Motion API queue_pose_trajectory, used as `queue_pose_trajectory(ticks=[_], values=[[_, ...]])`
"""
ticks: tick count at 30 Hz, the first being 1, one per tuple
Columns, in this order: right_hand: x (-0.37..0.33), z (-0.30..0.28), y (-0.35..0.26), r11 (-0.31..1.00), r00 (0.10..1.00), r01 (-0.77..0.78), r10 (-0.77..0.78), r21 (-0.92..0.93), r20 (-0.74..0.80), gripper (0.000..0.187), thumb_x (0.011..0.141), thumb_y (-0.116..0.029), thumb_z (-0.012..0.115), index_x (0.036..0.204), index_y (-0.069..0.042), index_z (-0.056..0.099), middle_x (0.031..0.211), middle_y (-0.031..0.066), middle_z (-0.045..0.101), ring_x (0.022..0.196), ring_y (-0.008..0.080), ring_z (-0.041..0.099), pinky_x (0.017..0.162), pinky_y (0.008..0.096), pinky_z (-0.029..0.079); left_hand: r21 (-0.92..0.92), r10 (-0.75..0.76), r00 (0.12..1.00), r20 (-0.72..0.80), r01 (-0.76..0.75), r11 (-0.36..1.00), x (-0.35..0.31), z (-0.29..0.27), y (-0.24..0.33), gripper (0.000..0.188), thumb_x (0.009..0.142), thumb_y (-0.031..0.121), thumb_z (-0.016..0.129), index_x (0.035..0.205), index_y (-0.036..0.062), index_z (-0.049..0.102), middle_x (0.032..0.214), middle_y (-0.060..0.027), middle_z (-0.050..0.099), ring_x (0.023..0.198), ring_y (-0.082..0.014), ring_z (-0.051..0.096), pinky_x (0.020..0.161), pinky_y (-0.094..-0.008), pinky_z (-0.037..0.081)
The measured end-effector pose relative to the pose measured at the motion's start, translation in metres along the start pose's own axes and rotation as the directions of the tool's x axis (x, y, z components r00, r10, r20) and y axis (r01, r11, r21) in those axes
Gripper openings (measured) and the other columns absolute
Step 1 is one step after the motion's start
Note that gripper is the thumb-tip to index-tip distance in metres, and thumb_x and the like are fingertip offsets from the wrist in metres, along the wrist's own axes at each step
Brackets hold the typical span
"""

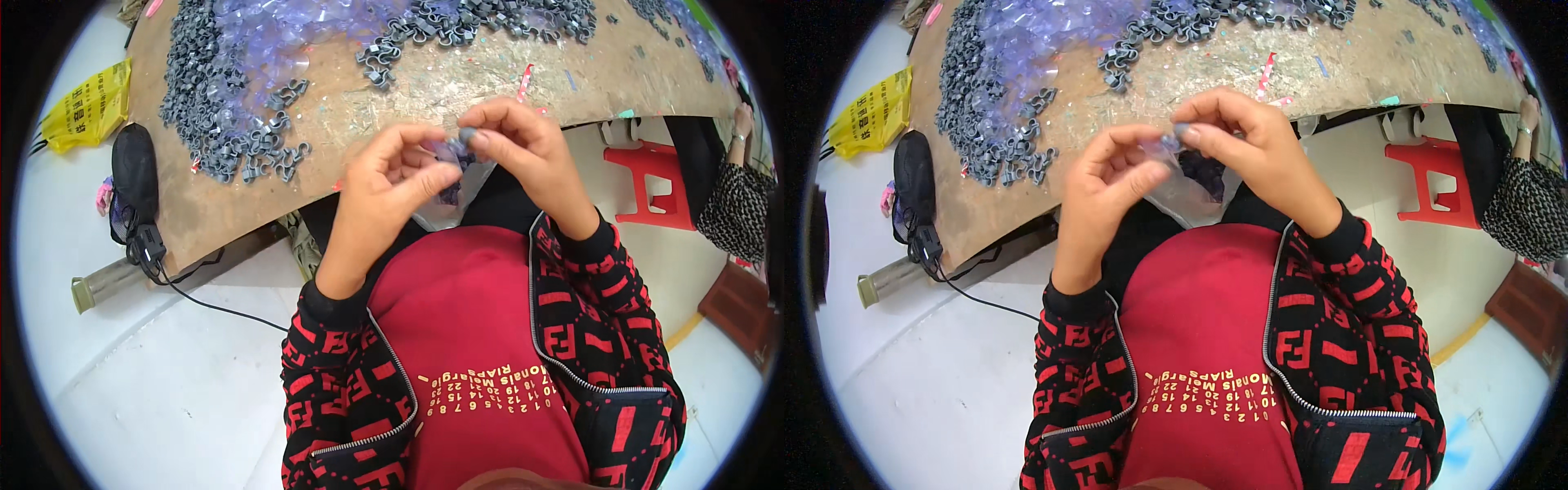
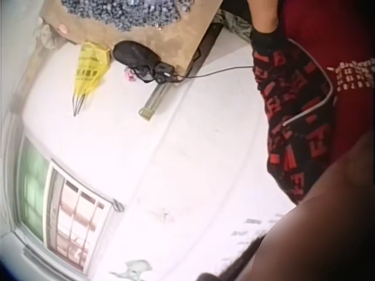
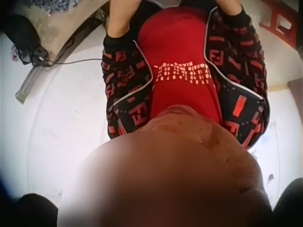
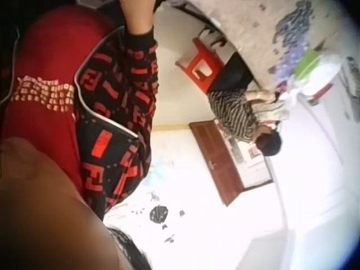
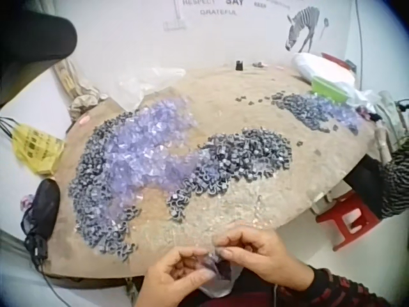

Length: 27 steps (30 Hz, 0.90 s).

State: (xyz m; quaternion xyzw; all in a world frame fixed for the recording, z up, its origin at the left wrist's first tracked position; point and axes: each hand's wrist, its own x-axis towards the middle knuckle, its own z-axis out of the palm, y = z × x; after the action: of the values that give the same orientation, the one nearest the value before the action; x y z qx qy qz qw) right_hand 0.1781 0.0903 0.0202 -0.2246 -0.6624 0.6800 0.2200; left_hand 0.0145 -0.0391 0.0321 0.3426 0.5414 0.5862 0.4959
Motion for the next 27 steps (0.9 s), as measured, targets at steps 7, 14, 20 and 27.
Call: queue_pose_trajectory(ticks=[7, 14, 20, 27], values=[[-0.044, -0.006, 0.032, 0.979, 0.991, -0.128, 0.132, -0.161, 0.012, 0.020, 0.093, -0.009, 0.062, 0.111, 0.000, 0.062, 0.095, 0.0009, 0.065, 0.085, 0.0078, 0.058, 0.075, 0.0232, 0.047, 0.399, -0.084, 0.996, 0.037, 0.062, 0.915, -0.030, -0.011, -0.007, 0.041, 0.084, 0.001, 0.069, 0.124, -0.0003, 0.059, 0.110, -0.0069, 0.065, 0.084, -0.0086, 0.062, 0.075, -0.0212, 0.051], [-0.015, 0.011, 0.023, 0.898, 0.985, 0.175, -0.157, -0.405, 0.076, 0.015, 0.088, -0.007, 0.065, 0.102, -0.001, 0.066, 0.090, 0.0083, 0.067, 0.081, 0.0190, 0.063, 0.072, 0.0294, 0.048, 0.458, 0.098, 0.968, -0.232, 0.019, 0.889, -0.038, -0.040, -0.006, 0.032, 0.086, 0.002, 0.068, 0.117, -0.0009, 0.063, 0.100, -0.0065, 0.068, 0.079, -0.0080, 0.061, 0.072, -0.0216, 0.048], [0.036, 0.028, 0.025, 0.533, 0.850, 0.498, -0.458, -0.684, 0.262, 0.008, 0.082, -0.010, 0.068, 0.089, -0.007, 0.065, 0.081, 0.0076, 0.057, 0.079, 0.0283, 0.057, 0.070, 0.0365, 0.042, 0.520, 0.234, 0.906, -0.353, -0.018, 0.854, -0.041, -0.053, -0.001, 0.024, 0.086, 0.003, 0.068, 0.110, -0.0017, 0.066, 0.092, -0.0056, 0.066, 0.075, -0.0089, 0.060, 0.068, -0.0222, 0.047], [0.051, 0.024, 0.037, 0.352, 0.859, 0.443, -0.430, -0.824, 0.278, 0.007, 0.081, -0.012, 0.068, 0.086, -0.009, 0.064, 0.082, 0.0062, 0.058, 0.078, 0.0273, 0.057, 0.070, 0.0363, 0.041, 0.492, 0.288, 0.801, -0.524, 0.009, 0.870, -0.055, -0.096, -0.007, 0.021, 0.087, 0.004, 0.067, 0.107, -0.0002, 0.067, 0.091, -0.0035, 0.065, 0.073, -0.0084, 0.058, 0.067, -0.0225, 0.047]])
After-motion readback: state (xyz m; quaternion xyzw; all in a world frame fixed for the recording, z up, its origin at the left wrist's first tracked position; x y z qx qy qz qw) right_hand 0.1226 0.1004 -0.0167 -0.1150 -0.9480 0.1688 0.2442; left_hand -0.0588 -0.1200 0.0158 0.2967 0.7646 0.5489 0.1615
